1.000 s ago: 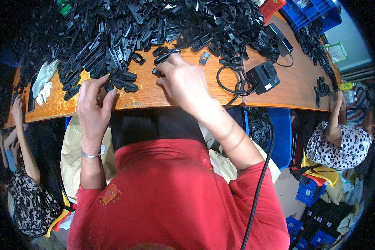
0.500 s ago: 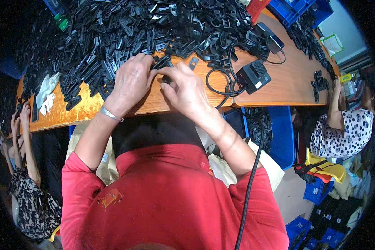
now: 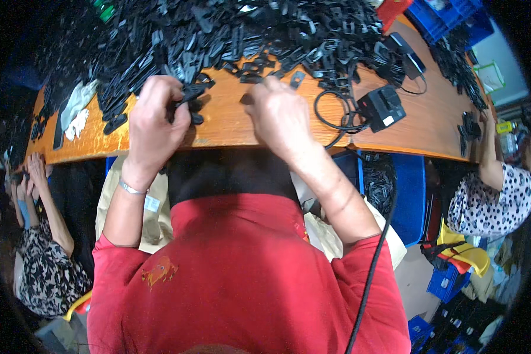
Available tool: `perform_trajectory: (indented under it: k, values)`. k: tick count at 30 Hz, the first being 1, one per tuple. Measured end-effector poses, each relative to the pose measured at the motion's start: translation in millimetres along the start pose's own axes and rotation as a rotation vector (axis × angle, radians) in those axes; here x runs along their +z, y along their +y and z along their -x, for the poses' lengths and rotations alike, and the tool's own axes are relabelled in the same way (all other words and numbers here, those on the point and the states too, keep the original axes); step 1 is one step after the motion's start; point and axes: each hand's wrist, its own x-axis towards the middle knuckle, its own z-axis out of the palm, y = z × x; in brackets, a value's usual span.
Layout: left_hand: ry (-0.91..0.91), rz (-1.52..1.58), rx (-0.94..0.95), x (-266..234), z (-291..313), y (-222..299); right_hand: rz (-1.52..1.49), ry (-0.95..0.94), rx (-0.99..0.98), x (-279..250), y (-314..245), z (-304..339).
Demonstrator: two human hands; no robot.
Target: The person assembles black plastic components by hand at a workstation.
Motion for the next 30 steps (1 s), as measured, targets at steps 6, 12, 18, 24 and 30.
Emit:
perform_trajectory:
  k: [6, 12, 18, 24, 30]
  values:
    - [0.098, -0.251, -0.148, -72.8, 59.3, -14.0, 0.049, -0.113, 0.055, -8.5, -12.1, -6.7]
    - [0.034, -0.261, -0.198, -68.0, 96.1, -18.4, -0.328, -0.19, -0.125, 19.9, -64.5, -7.0]
    - [-0.061, -0.01, -0.232, -39.9, 85.8, 0.9, -0.26, -0.111, -0.16, 48.0, -71.5, -19.5]
    - [-0.115, 0.115, -0.175, -41.0, 80.8, -14.4, -0.178, -0.112, -0.144, 45.9, -63.2, -27.1]
    - [-0.132, -0.055, -0.182, -59.6, 73.2, -21.5, -0.198, -0.153, -0.115, 40.7, -62.1, -24.0]
